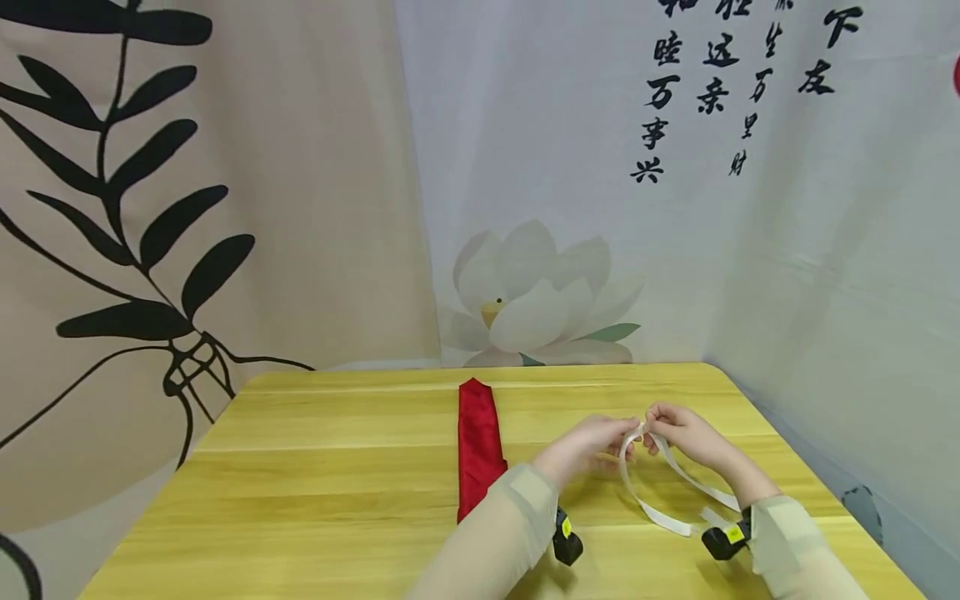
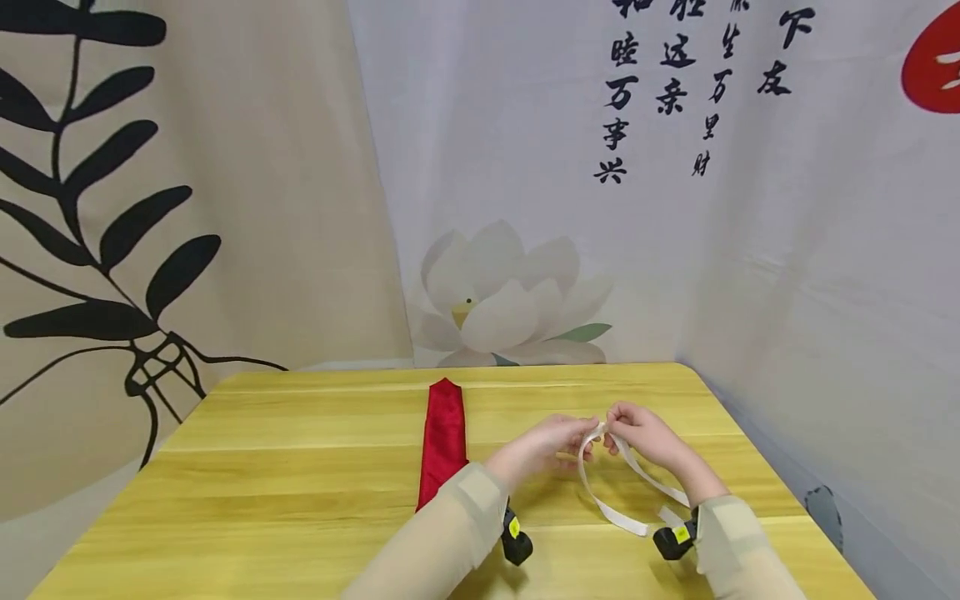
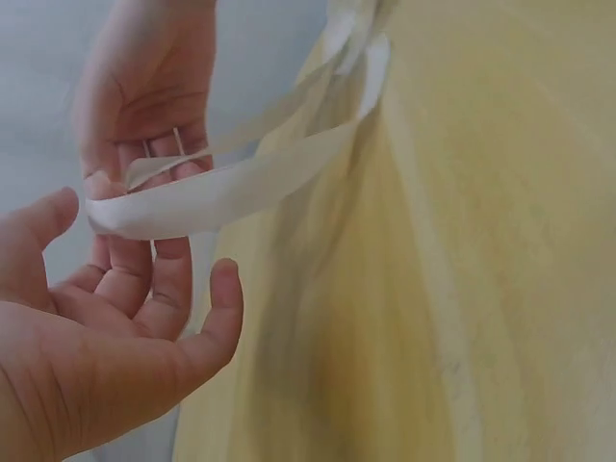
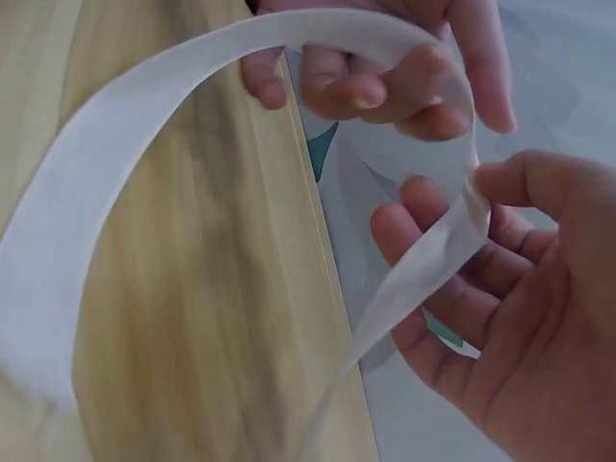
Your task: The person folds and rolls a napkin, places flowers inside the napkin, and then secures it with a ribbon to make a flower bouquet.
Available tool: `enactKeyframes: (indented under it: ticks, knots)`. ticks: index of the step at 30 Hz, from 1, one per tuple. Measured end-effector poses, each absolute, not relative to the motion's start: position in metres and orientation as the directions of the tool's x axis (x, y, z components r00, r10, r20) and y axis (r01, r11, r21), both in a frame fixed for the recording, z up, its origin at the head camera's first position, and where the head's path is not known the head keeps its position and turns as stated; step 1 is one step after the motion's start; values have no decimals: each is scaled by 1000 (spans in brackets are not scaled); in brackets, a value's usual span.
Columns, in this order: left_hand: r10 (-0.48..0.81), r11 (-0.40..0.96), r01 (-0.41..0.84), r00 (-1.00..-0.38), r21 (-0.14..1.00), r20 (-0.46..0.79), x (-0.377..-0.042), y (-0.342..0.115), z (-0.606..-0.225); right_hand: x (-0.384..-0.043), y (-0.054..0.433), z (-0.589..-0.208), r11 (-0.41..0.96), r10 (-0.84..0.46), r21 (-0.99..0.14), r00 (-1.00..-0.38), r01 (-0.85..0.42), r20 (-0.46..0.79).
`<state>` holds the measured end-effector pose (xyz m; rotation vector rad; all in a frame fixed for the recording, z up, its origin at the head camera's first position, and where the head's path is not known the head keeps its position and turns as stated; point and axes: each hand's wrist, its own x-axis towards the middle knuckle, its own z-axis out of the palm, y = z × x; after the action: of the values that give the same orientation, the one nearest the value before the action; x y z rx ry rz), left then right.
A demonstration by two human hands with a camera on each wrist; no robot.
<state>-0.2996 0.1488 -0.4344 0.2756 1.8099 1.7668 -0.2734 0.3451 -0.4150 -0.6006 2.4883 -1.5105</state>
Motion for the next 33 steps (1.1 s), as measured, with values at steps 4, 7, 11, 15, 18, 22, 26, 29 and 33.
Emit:
enactKeyframes:
  ticks: [4, 7, 11, 15, 18, 22, 26, 29, 33]
  knots:
    - [530, 94, -217, -815, 972, -233, -307, 138, -429, -279, 339, -414, 412, -425, -877, -904, -245, 53]
    - [539, 116, -171, -817, 978, -207, -313, 130, -425, -283, 335, -412, 422, -429, -874, -902, -239, 40]
    - [566, 135, -132, -804, 982, -186, -323, 114, -422, -292, 326, -413, 421, -473, -878, -881, -230, 4]
    - [591, 166, -103, -786, 981, -182, -330, 95, -420, -302, 312, -418, 367, -512, -916, -858, -164, -51]
    - [608, 199, -81, -772, 977, -188, -333, 80, -415, -310, 299, -423, 281, -555, -954, -829, -102, -74]
    - [632, 260, -42, -748, 965, -203, -337, 62, -409, -318, 281, -425, 189, -634, -981, -768, -39, -91]
    - [659, 285, -31, -719, 958, -220, -343, 43, -402, -323, 261, -421, 140, -707, -990, -702, -13, -91]
    - [661, 284, -45, -714, 958, -229, -347, 29, -397, -328, 249, -418, 149, -712, -989, -693, 5, -110]
    - [635, 297, -32, -739, 954, -222, -352, 12, -392, -332, 237, -412, 158, -686, -986, -713, 47, -144]
